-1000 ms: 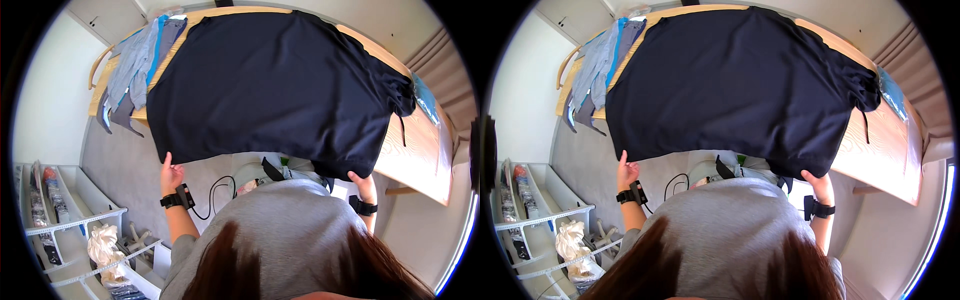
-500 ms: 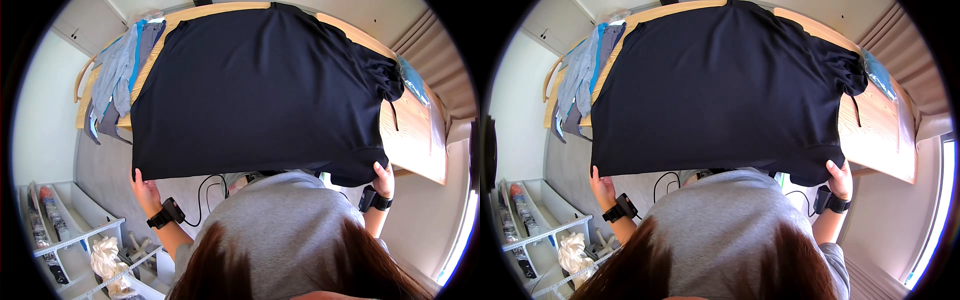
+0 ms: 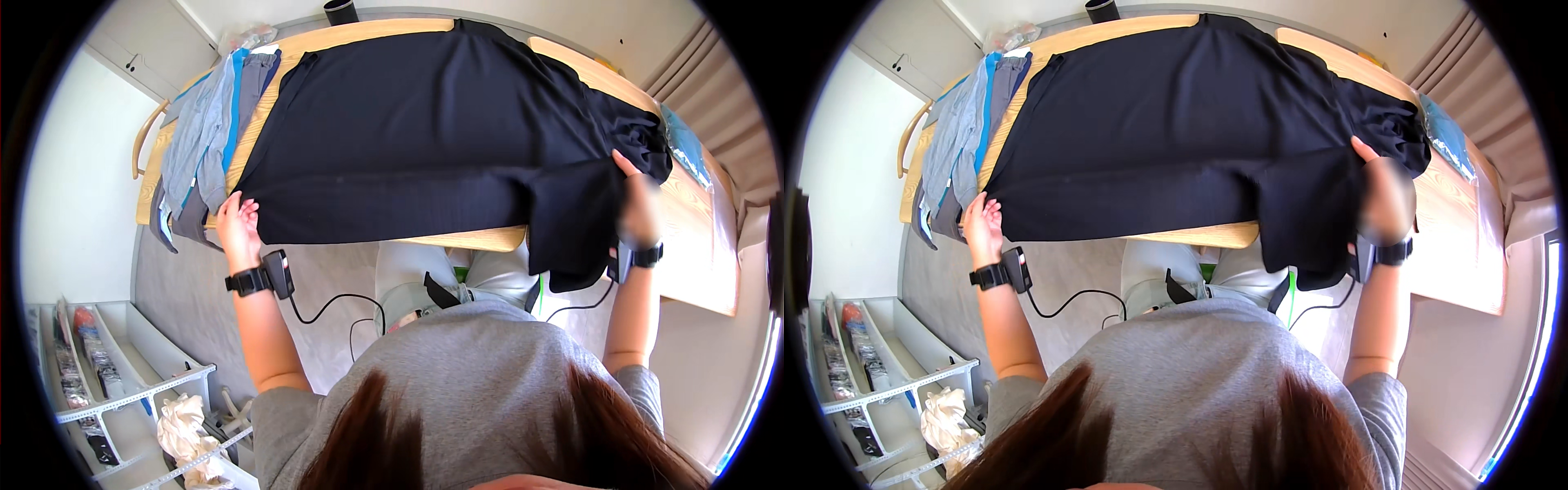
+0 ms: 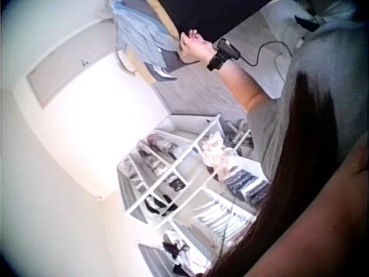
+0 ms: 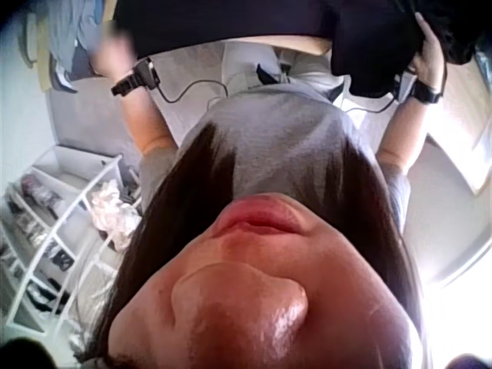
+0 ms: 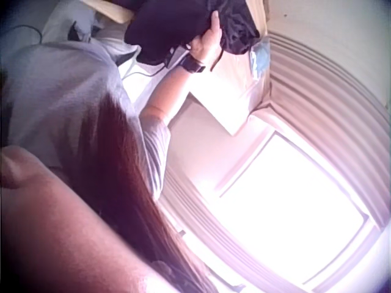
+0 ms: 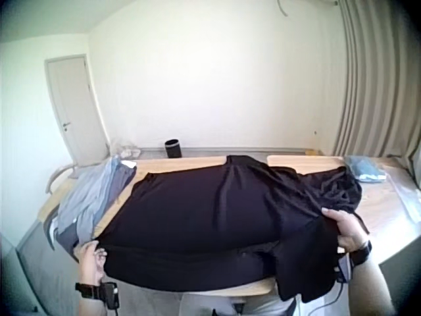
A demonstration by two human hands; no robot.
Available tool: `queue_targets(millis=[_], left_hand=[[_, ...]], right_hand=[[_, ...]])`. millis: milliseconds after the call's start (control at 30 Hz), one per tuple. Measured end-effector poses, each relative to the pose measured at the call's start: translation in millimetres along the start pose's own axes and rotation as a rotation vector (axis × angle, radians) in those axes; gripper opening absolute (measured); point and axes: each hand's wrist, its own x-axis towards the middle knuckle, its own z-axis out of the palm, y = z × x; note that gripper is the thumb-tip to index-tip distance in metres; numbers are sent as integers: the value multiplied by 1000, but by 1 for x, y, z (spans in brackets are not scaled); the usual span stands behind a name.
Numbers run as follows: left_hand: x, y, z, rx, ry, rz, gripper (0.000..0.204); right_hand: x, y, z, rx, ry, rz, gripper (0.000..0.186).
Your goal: Folding a teal blouse and a black top and placing them into clear plastic bags on a wooden table.
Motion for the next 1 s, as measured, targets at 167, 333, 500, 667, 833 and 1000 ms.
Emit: queue_targets(millis=[167,333,500,667,833,1000], left_hand=[[26,-22,13,104,-78,-113,40],[29,-33,2,106,-158,-19,60],[29,-37,0,102,-190,19,54],[28,-39,4,256,-168,79,53],[9,-32,20,289,-136,85,51],[-80,-4,97,504,-489,284,48]], right_hand=[[42,27,3,-119,39,-12,20],[-9,39,-13,-740,222,-529,53],[-116,46,-34,-1155,415,-205,21],[-150,103,-35,-1360,301,-99,37],[-131,126,-22,-1268,209,117,36],[-120,83,13,-763,-107,-440,34]])
